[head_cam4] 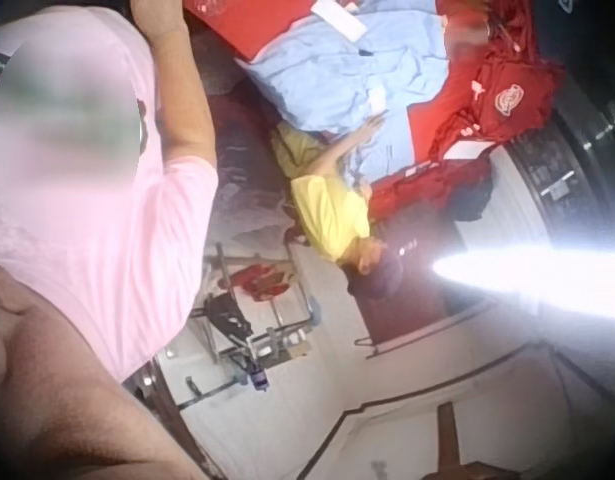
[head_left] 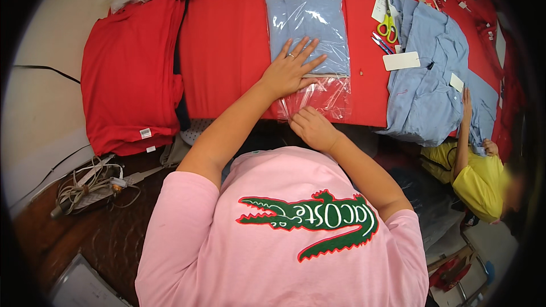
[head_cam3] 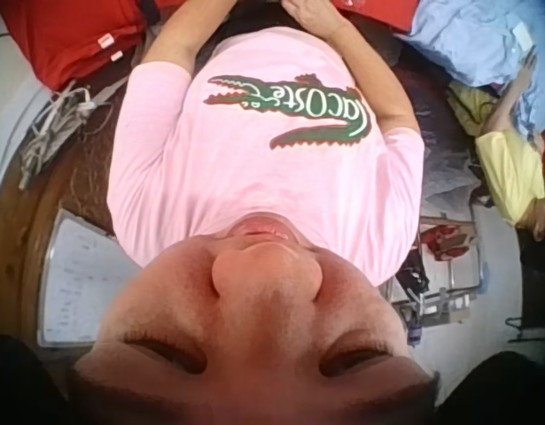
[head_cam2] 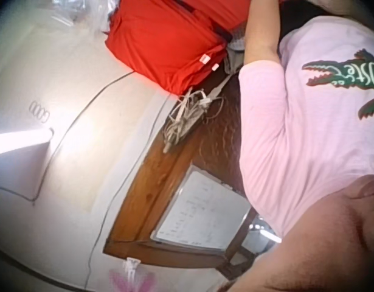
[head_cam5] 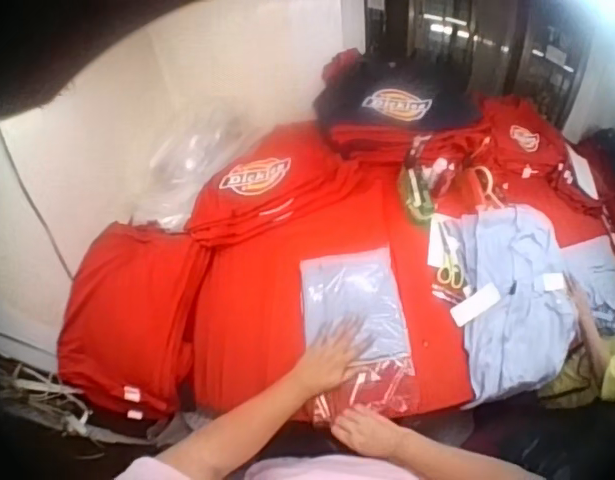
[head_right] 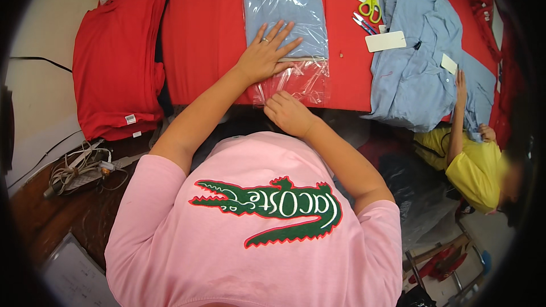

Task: The person sorts red and blue shirts, places a blue shirt into a plastic bag, and then handles bubble wrap.

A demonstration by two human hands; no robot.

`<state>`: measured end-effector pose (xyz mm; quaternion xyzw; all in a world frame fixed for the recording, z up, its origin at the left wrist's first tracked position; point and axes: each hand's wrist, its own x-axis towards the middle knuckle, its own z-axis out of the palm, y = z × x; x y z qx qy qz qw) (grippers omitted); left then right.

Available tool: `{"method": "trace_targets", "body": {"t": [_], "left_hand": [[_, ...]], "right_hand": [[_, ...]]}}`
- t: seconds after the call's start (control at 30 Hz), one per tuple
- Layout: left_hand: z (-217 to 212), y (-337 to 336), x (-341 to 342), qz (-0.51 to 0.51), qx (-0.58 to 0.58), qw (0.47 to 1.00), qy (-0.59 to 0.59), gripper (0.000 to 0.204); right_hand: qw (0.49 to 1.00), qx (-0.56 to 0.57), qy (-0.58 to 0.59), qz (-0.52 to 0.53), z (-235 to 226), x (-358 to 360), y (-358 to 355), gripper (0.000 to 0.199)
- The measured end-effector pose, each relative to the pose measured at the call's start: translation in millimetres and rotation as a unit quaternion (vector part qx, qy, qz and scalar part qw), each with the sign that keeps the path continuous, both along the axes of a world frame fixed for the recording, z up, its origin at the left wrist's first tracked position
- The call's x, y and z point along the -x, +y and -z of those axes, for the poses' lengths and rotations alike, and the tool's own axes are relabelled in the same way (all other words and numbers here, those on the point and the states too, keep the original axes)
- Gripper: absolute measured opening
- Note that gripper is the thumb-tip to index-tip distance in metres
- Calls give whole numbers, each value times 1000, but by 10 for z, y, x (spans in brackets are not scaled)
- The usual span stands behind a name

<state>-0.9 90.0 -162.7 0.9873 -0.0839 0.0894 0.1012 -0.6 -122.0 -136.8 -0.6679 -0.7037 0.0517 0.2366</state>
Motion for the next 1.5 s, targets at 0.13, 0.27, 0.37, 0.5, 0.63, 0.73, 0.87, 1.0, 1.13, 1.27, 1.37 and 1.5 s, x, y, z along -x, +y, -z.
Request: {"method": "trace_targets", "body": {"t": [0.13, 0.27, 0.37, 0.5, 0.63, 0.73, 0.87, 1.0, 1.13, 1.27, 1.37, 1.5], "left_hand": [[9, 2, -1, -3, 24, 1000, -1, 75], [-12, 13, -20, 3, 26, 1000, 7, 76], [-21, -20, -34, 8, 23, 1000, 10, 76], [-79, -35, -23, 4, 6, 1000, 13, 76], [-195, -284, -130, 24, 15, 999, 15, 75], [-111, -584, -223, 34, 63, 997, 0, 72], [-17, -587, -230, 42, 32, 999, -13, 73], [-73, -547, -253, 54, 15, 998, 1, 74], [-132, -598, -94, 37, 7, 999, 14, 76], [-259, -785, 476, 40, 124, 986, 103, 76], [-408, -735, 607, 8, 180, 978, 103, 75], [-558, -336, 341, -63, 202, 977, 9, 75]], "right_hand": [[1000, -6, -16, 1, 71, 23, -59, 16], [992, 12, 80, 94, 101, 172, 49, 18], [996, 42, 36, 65, 68, 137, 6, 21], [996, 8, 14, 84, -234, -92, -293, 31], [976, 18, -27, 216, -360, -446, -775, 37], [979, 27, -61, 192, -221, -521, -917, 27], [983, 5, -90, 157, -235, -472, -1020, 20], [984, -2, -112, 139, -248, -443, -1039, 24], [986, 12, -36, 162, -198, -478, -1048, 42], [979, -15, -22, 200, -157, -618, -1044, 64], [984, 58, -73, 153, -233, -797, -1071, 67], [988, 95, -105, 60, -219, -1038, -1079, 67]]}}
